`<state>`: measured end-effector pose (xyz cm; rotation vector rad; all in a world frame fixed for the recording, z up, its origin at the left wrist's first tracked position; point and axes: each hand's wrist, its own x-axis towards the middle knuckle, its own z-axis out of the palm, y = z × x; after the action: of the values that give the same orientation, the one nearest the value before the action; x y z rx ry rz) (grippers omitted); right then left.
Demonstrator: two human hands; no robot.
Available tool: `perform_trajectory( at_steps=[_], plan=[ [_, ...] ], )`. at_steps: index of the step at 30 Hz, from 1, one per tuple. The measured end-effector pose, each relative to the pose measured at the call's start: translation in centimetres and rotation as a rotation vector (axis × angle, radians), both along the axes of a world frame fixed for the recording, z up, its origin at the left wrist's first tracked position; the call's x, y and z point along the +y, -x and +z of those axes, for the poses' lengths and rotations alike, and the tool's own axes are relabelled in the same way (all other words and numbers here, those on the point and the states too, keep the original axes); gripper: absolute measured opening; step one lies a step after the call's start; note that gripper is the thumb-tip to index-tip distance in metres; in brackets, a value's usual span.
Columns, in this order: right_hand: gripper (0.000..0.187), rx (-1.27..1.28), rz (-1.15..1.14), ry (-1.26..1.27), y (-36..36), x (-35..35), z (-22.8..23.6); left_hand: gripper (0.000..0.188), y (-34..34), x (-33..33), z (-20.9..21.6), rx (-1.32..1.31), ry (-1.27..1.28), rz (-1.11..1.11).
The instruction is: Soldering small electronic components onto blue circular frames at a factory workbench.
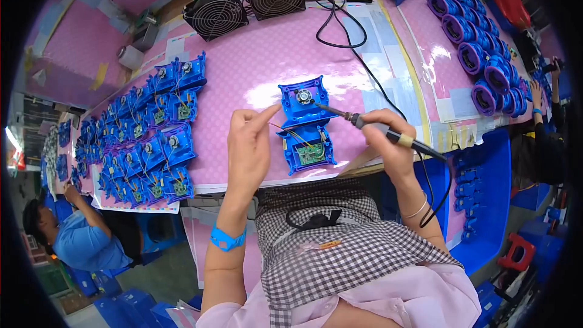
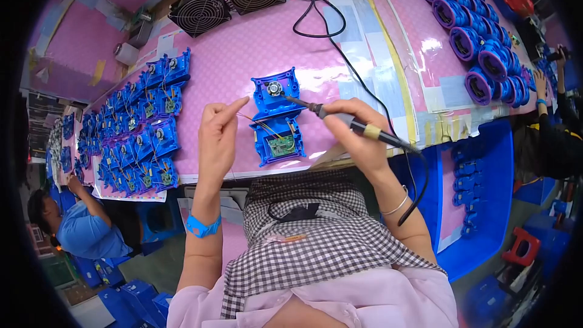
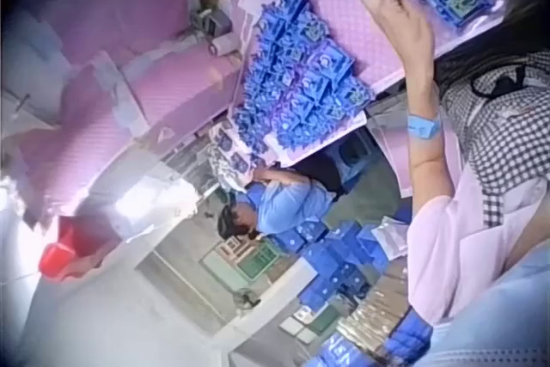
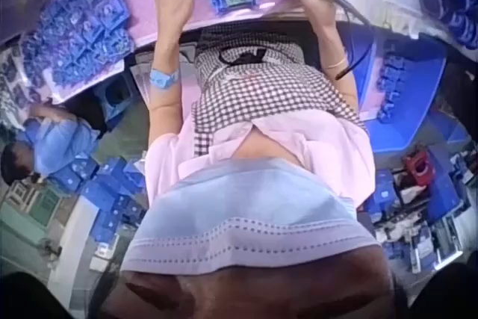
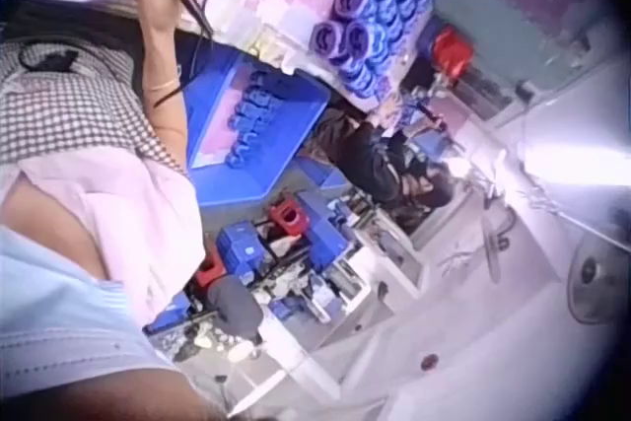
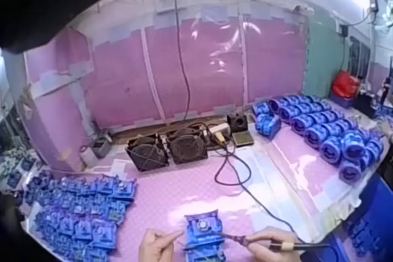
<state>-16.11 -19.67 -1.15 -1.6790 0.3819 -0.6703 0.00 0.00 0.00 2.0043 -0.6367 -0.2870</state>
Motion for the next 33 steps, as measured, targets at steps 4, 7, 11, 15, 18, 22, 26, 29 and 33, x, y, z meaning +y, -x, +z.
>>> perform_trajectory(
  at_steps=[4,7,11,15,18,22,26,29,33],
  plan=[
    [0.017,-0.031,-0.004,0.273,-0.6,0.7,-0.1,0.024,0.9,-1.8,0.2,-0.256,0.024,0.026],
    [0.018,-0.005,-0.009,0.241,-1.1,0.7,-0.3,0.020,1.0,-2.8,0.3,-0.298,0.056,0.066],
    [0.017,-0.046,0.000,0.157,-1.7,0.5,-1.0,0.016,0.5,-3.6,-0.1,-0.350,0.011,0.015],
    [0.017,0.030,-0.032,0.026,-1.7,0.3,-1.4,0.015,0.4,-4.1,-0.4,-0.321,0.013,0.005],
    [0.017,-0.003,-0.032,0.035,-1.7,0.3,-1.5,0.015,0.3,-4.4,-0.5,-0.314,0.019,-0.006],
    [0.017,-0.008,-0.017,0.064,-1.8,0.3,-1.3,0.015,0.1,-4.6,-0.5,-0.328,0.002,-0.017],
    [0.016,-0.018,0.017,0.187,-1.8,0.4,-0.7,0.015,0.2,-4.5,-0.3,-0.335,-0.001,-0.031],
    [0.015,-0.088,-0.028,0.183,-1.3,-0.1,-0.7,0.014,0.6,-3.9,0.5,-0.414,-0.065,-0.059],
    [0.014,-0.066,-0.091,0.143,-0.8,-1.3,0.1,0.013,1.3,-3.9,0.9,-0.369,-0.087,-0.082]
  ],
)
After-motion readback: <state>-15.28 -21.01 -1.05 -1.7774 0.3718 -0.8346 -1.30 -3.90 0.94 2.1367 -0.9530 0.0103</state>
